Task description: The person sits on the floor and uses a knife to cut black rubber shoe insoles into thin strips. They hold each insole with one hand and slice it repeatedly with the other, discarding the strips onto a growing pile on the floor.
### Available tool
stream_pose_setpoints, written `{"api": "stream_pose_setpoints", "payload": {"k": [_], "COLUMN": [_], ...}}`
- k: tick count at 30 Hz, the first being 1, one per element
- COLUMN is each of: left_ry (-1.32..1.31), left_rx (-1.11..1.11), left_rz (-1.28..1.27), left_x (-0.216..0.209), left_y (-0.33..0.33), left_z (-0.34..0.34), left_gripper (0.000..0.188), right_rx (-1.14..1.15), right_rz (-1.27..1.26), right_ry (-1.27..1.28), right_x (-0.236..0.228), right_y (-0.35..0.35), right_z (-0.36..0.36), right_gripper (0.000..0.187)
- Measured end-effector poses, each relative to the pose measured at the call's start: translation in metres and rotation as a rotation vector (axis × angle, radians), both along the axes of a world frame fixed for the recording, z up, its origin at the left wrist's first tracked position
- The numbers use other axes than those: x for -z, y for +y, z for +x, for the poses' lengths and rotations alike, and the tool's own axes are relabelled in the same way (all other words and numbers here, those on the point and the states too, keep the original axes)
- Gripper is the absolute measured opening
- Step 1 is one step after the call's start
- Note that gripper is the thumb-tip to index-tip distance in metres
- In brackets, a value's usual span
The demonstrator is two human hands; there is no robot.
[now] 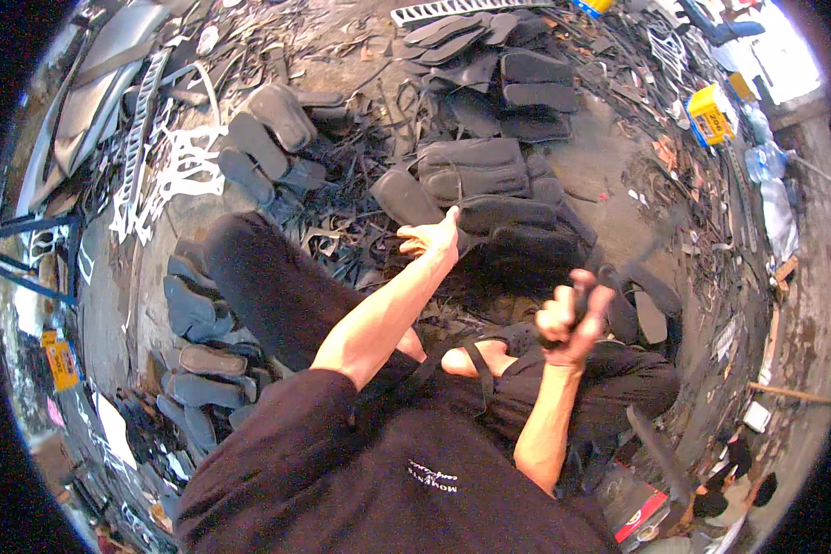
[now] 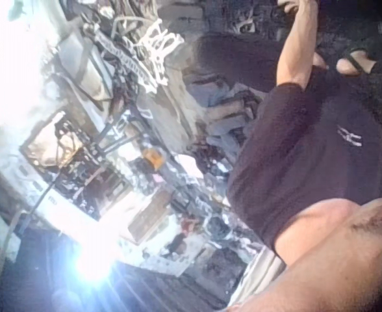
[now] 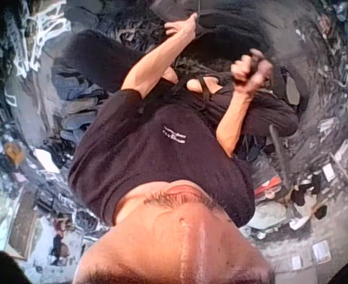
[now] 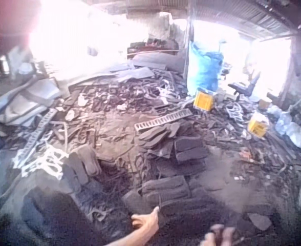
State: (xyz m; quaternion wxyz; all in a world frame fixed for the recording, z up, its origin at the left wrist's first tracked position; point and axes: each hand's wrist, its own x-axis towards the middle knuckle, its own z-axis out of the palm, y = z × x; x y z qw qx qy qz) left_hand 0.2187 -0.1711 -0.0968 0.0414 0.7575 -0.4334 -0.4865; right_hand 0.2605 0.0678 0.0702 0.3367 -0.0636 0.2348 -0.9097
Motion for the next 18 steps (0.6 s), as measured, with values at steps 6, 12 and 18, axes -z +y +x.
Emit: {"api": "stream_pose_setpoints", "payload": {"k": [6, 12, 18], "left_ry": [-0.03, 0.791, 0.98], "left_rx": [-0.025, -0.102, 0.36], "left_rz": [0.157, 0.2, 0.058], "left_x": [-0.004, -0.082, -0.208], "left_y": [-0.005, -0.032, -0.047], "left_z": [-0.007, 0.058, 0.113], "left_gripper": [0.132, 0.021, 0.05], "right_rx": [-0.093, -0.139, -0.031], "right_rz": [0.862, 1.149, 1.296], "right_ry": [0.018, 0.283, 0.964], "right_x": [0.001, -0.002, -0.045], "right_y": [-0.034, -0.046, -0.049], "right_z": [0.006, 0.026, 0.049], "right_gripper": [0.069, 0.065, 0.063]}}
